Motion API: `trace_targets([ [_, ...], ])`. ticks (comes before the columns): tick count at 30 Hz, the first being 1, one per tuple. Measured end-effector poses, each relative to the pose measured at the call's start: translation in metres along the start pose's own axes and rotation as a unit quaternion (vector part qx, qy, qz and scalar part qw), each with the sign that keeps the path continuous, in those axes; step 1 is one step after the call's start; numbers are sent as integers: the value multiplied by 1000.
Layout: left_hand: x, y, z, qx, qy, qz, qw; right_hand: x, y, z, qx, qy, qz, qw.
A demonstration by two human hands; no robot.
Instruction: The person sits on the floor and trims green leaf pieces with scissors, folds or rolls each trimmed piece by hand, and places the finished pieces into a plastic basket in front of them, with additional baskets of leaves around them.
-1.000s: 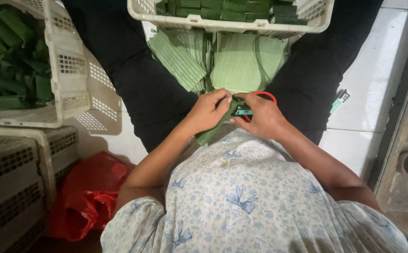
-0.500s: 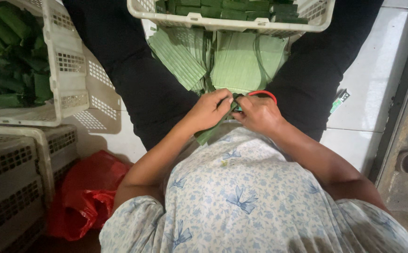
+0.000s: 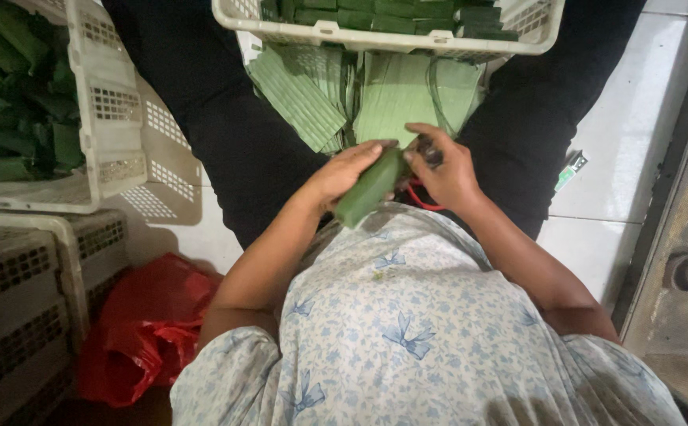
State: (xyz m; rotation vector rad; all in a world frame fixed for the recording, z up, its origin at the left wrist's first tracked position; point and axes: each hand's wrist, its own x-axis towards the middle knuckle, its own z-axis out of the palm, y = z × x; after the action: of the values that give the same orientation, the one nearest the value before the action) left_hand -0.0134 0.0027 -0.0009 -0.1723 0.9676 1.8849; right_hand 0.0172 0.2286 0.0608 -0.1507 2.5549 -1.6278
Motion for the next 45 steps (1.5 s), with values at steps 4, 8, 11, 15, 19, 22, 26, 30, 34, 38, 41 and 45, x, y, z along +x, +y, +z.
trace_targets([
  [4, -20, 41, 5, -175, -101, 65, 977, 2, 4, -11, -2, 37, 16, 999],
  [8, -24, 44, 20, -89, -20, 188, 978, -12, 2, -9, 73, 22, 144, 987],
  [11, -14, 28, 37, 180, 130, 254, 941, -26, -2, 0, 15, 24, 66, 997],
  [15, -9, 13, 39, 335, 193, 257, 886, -40, -5, 3, -73, -23, 67, 995],
  [19, -18, -1, 34, 356, 89, 308, 878, -36, 3, -10, -13, -6, 47, 999],
  [22, -13, -8, 34, 336, 78, 279, 896, -22, 12, -14, 162, -37, 94, 982],
  [26, 0, -10, 27, 327, 147, 172, 917, -7, 17, -7, 177, -44, 161, 970],
  [30, 4, -9, 21, 353, 171, 267, 880, -3, 25, 4, 160, -40, 181, 970],
  [34, -17, -13, 26, 428, 141, 422, 787, -6, 42, 17, 201, -34, 219, 954],
  [38, -36, -22, 39, 456, 152, 462, 746, -21, 48, 28, 92, 4, 177, 980],
  [41, -38, -24, 40, 458, 149, 469, 740, -35, 37, 34, 45, 16, 85, 995],
  [45, -35, -29, 40, 449, 143, 489, 734, -42, 17, 27, -1, -10, -27, 1000],
])
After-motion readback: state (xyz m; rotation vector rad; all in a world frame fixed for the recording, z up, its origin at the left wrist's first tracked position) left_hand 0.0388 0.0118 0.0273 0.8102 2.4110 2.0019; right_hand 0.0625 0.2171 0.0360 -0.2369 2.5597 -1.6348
